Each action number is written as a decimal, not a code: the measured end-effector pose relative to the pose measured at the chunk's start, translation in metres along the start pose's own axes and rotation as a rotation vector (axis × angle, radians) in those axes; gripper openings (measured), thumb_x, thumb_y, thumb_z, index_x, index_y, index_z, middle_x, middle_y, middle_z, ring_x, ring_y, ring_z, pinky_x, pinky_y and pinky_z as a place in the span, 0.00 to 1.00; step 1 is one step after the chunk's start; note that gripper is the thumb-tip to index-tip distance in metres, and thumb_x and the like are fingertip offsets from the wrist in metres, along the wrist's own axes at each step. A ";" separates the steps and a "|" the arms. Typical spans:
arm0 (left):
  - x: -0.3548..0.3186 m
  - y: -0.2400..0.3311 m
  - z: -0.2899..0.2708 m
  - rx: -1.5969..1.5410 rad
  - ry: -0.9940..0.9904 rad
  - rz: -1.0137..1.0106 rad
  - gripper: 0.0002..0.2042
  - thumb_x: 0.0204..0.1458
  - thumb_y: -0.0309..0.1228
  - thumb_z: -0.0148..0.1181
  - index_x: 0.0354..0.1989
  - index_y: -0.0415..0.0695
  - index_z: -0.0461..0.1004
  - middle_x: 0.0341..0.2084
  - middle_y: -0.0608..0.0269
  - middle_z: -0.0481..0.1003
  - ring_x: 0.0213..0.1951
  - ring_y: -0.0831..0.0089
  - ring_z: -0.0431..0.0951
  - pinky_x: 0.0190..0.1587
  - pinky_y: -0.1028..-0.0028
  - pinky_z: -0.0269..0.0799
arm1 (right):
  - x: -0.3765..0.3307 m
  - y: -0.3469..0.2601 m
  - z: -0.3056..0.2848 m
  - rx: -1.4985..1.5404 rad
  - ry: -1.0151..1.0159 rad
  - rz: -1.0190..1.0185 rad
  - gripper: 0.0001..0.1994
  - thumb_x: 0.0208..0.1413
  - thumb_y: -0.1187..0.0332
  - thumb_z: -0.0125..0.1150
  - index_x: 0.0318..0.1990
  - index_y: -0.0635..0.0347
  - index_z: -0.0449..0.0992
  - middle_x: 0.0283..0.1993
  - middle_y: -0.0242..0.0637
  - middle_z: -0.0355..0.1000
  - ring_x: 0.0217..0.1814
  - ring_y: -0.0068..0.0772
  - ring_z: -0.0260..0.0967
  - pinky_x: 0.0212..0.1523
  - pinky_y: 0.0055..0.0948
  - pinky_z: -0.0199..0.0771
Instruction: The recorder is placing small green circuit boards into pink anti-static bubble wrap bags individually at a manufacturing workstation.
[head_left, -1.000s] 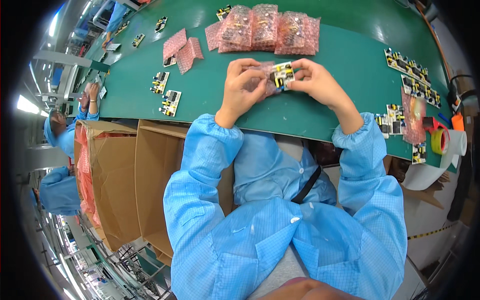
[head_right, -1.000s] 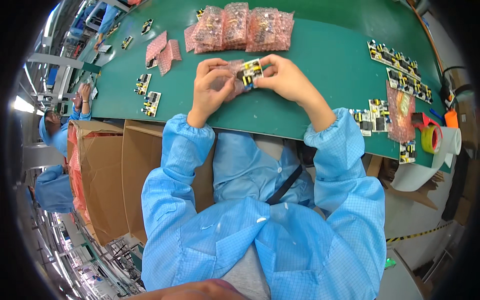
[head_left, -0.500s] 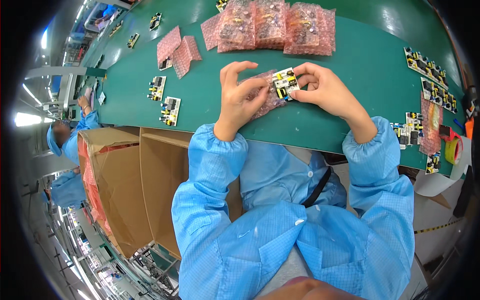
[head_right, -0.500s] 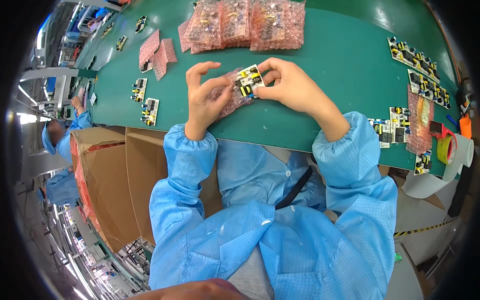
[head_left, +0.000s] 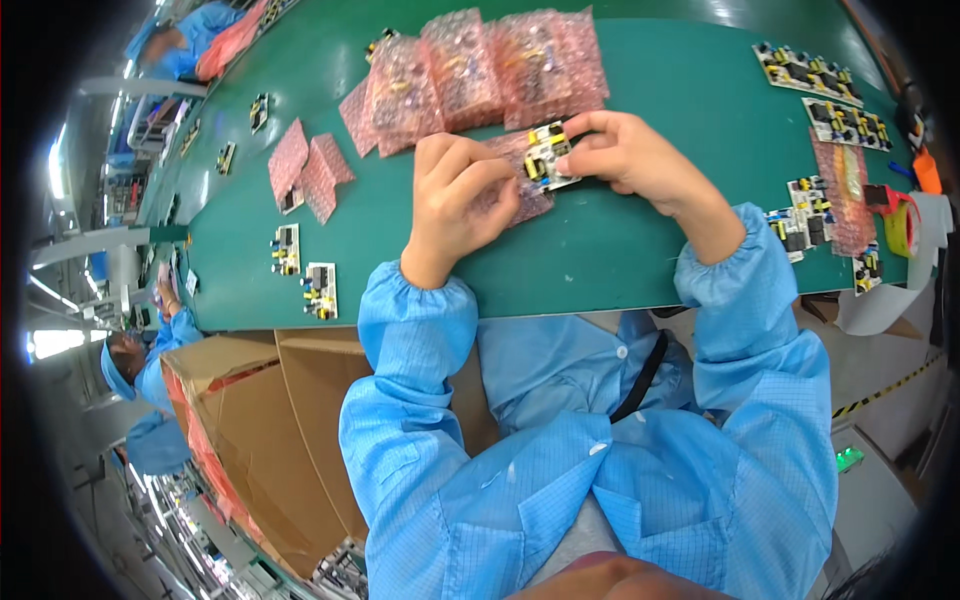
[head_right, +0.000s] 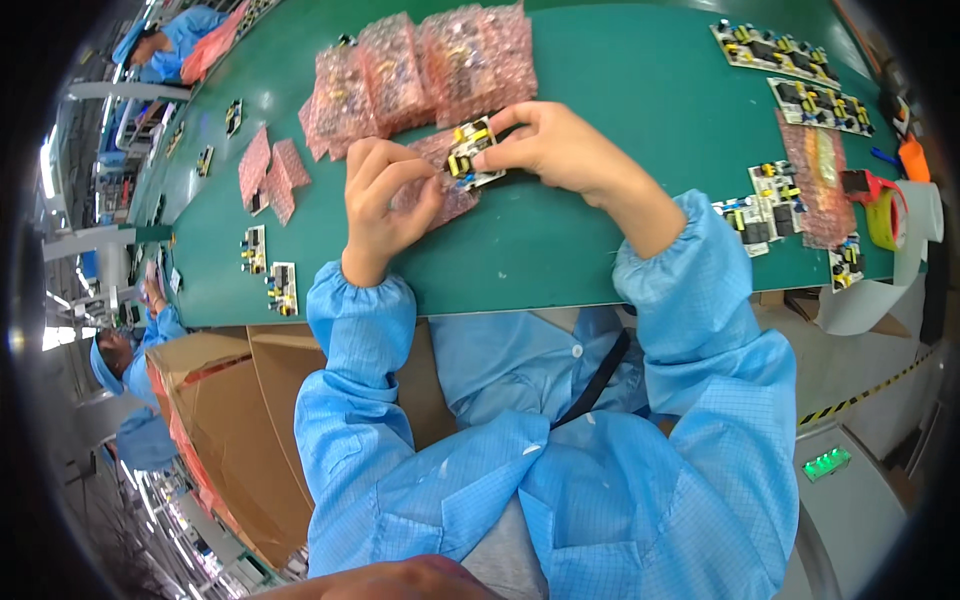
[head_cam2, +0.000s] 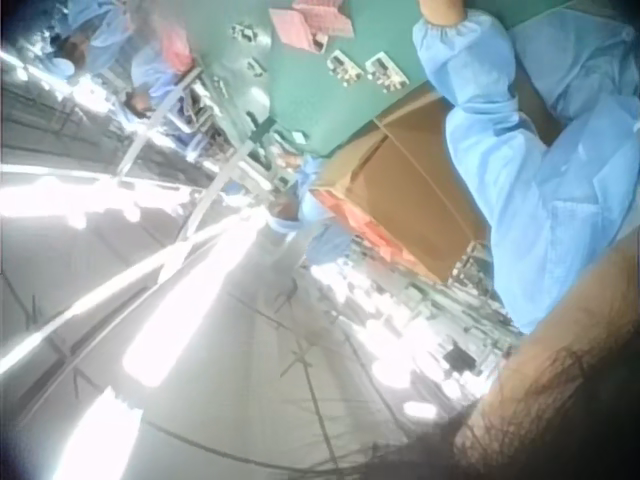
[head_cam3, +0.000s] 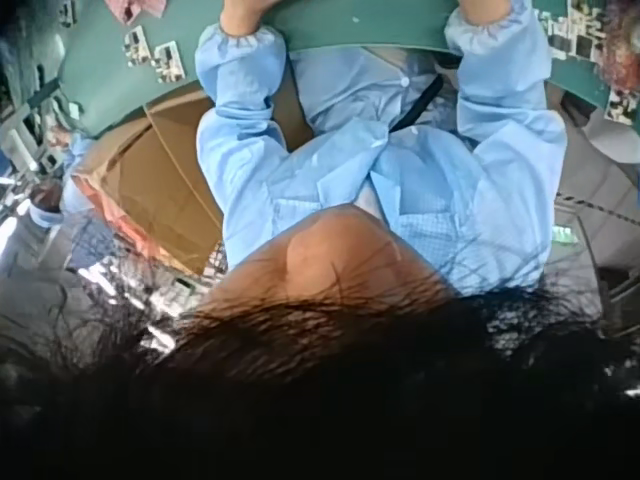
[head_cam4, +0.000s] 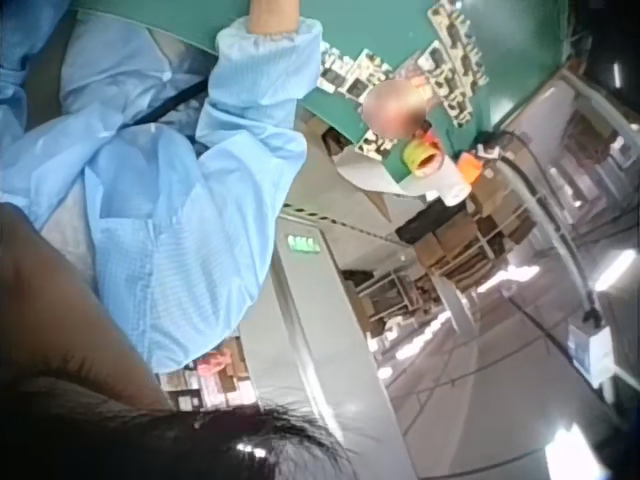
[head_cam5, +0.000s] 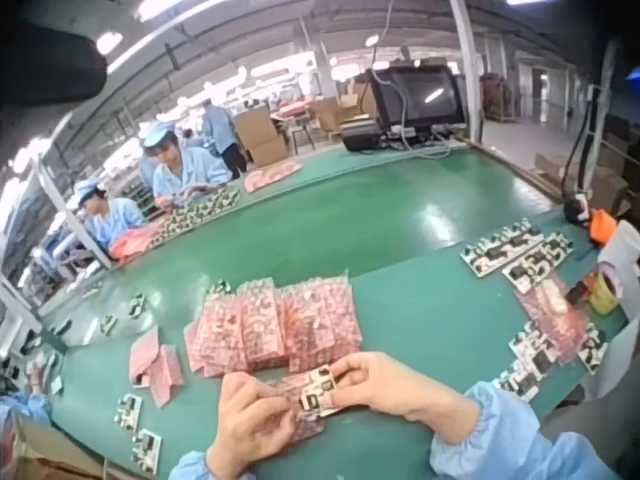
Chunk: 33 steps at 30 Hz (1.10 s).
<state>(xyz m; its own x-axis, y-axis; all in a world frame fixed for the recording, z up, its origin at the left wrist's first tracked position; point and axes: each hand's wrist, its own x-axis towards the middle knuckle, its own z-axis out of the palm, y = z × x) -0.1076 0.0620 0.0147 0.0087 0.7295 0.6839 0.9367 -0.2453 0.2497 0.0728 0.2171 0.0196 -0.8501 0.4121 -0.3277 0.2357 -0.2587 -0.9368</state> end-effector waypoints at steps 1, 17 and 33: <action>-0.005 0.000 0.000 -0.016 -0.001 0.030 0.12 0.31 0.22 0.70 0.27 0.48 0.78 0.28 0.69 0.75 0.35 0.64 0.72 0.41 0.64 0.67 | -0.001 0.002 0.003 -0.032 0.037 0.014 0.24 0.51 0.67 0.70 0.54 0.64 0.69 0.33 0.26 0.76 0.24 0.09 0.61 0.17 0.14 0.49; -0.007 0.012 0.008 -0.057 0.069 -0.019 0.13 0.32 0.21 0.70 0.28 0.49 0.79 0.34 0.67 0.75 0.40 0.61 0.73 0.43 0.63 0.69 | -0.005 0.010 0.017 -0.151 -0.038 -0.115 0.23 0.50 0.72 0.71 0.51 0.64 0.66 0.36 0.33 0.77 0.33 0.15 0.72 0.31 0.15 0.69; -0.002 0.019 0.015 -0.090 0.127 -0.147 0.11 0.33 0.24 0.72 0.27 0.50 0.81 0.41 0.67 0.76 0.48 0.61 0.72 0.52 0.63 0.64 | 0.011 0.032 0.025 0.141 -0.052 -0.202 0.15 0.53 0.80 0.66 0.34 0.54 0.61 0.35 0.35 0.77 0.33 0.20 0.74 0.29 0.17 0.72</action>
<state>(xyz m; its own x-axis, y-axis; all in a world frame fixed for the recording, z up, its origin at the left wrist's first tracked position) -0.0846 0.0653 0.0074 -0.1752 0.6764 0.7154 0.8898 -0.2022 0.4091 0.0590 0.1917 -0.0107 -0.8974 0.4232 -0.1251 -0.0068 -0.2967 -0.9549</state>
